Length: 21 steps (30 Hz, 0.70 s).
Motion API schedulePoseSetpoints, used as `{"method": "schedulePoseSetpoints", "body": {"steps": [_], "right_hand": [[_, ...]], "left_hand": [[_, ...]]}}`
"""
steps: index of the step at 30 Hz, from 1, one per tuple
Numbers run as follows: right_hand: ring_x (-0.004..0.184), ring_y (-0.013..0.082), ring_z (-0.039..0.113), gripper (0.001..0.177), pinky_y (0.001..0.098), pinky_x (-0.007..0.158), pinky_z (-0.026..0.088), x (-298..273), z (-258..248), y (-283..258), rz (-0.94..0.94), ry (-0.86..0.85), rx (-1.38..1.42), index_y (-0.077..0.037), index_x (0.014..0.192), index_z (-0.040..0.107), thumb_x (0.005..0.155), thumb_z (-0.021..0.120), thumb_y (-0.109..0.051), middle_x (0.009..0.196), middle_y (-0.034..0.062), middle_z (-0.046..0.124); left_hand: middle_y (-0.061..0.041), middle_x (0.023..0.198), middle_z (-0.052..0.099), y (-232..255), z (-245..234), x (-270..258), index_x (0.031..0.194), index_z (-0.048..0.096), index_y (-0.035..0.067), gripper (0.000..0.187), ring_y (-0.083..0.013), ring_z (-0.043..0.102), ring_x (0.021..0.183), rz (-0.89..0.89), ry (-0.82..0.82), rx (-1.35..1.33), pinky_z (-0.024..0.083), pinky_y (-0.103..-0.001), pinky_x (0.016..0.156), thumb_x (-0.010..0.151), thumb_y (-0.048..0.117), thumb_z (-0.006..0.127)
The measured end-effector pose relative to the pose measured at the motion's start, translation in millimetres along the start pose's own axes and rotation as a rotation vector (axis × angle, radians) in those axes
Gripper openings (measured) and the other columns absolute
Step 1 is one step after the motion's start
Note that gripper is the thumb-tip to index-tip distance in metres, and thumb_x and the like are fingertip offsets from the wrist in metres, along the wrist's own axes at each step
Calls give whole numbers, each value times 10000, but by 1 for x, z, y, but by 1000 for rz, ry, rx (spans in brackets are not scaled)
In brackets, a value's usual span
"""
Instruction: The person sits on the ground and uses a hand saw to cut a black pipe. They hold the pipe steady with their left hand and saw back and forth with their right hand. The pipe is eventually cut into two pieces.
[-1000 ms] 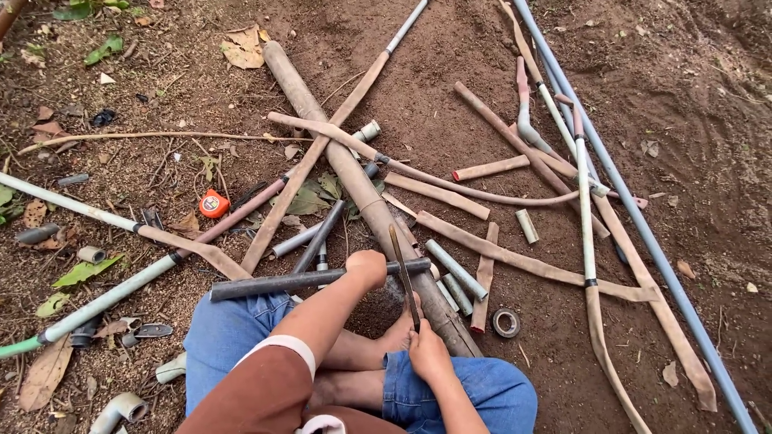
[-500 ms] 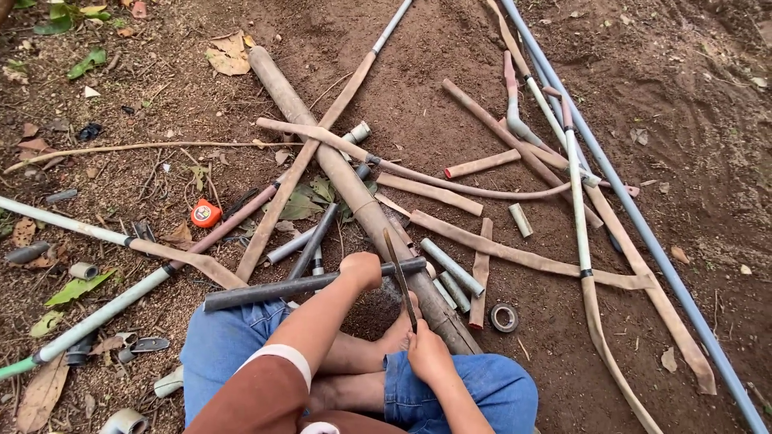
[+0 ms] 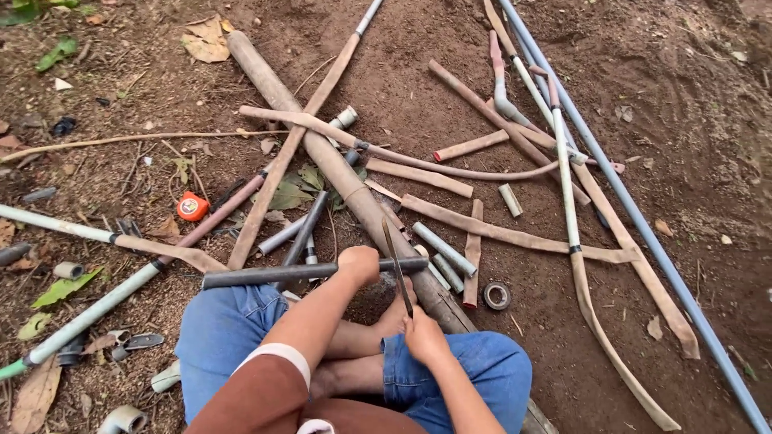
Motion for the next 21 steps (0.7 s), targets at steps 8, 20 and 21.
{"method": "schedulePoseSetpoints", "body": {"steps": [8,20,21], "right_hand": [[939,555,737,667,561,752,600,-22,-23,-44,-110,-24,70,-42,1714,42,1134,370,-83,1022,413,707],[1083,593,705,772,625,917,590,-5,3,-22,-75,-25,49,-244,1737,-56,1121,409,-211,1123,409,717],[1083,593,705,772,625,917,590,-4,5,-21,-75,-22,49,-244,1737,-56,1121,409,-211,1123,409,717]], "left_hand": [[-192,990,830,-12,1,5,999,843,6,267,-352,807,1036,-57,35,53,635,-498,903,918,106,609],[-211,951,822,-21,4,6,986,843,13,302,-387,808,993,-43,91,16,634,-503,896,890,146,589],[-211,951,822,-20,2,5,986,843,13,302,-387,808,993,-40,92,17,634,-503,896,890,146,589]]}}
Point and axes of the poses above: each hand's wrist, its own x-axis towards the middle knuckle, its own z-axis out of the palm, y = z × x, the point moved 1 cm from there along x, towards the middle knuckle
